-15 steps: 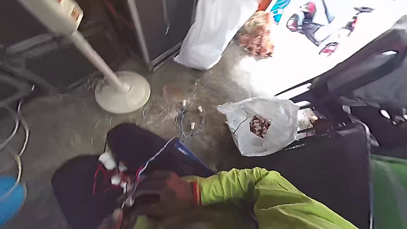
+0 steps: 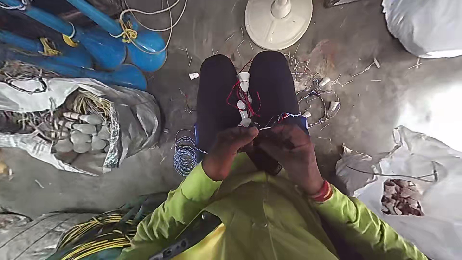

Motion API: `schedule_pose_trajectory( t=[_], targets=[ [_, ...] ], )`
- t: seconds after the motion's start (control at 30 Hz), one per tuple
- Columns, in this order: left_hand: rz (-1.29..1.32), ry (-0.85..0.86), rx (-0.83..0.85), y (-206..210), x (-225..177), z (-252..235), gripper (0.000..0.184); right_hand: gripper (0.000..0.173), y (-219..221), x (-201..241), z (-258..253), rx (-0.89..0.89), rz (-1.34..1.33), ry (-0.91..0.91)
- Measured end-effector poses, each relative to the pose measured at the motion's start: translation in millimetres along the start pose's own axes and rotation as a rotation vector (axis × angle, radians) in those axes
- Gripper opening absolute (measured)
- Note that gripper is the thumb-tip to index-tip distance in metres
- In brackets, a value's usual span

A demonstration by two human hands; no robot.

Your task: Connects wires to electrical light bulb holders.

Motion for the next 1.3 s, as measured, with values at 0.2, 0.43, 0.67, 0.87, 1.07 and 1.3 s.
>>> schedule_pose_trajectory(
  t=[0.2, 0.43, 0.67, 0.87, 1.07, 1.3],
  targets=[
    [0.006, 0.034, 0.014, 4, 9, 2, 0.014, 0.039, 11, -25, 6, -0.124, -0.4, 0.228],
    [-0.102, 0.231, -0.042, 8, -3, 8, 0.009, 0.04, 10, -16, 6, -0.161, -0.149, 0.035],
    [-0.059, 0.233, -0.012, 6, -9, 8, 0.013, 0.026, -2, 2, 5, -0.158, 0.12, -0.127],
    [-0.061, 0.258, -0.015, 9, -8, 8, 0.014, 0.012, 6, 18, 14, 0.061, 0.481, -0.275],
    [-0.146, 0.353, 0.057, 15, -11, 5, 0.01, 0.011, -5, 10, 18, 0.327, -0.23, -0.023],
    [-0.437, 0.564, 0.171, 19, -24, 8, 0.02, 0.045, -10, 9, 15, 0.466, -0.394, 0.074]
  ],
)
Point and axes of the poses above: each hand's wrist, its own z-axis away from the middle knuckle, its own y-axis out of the palm, x = y × z, the point moved 9 cm from there along -z, towards the middle knuckle, and after that the axes turned 1 degree about -z, right-handed, at the moved point
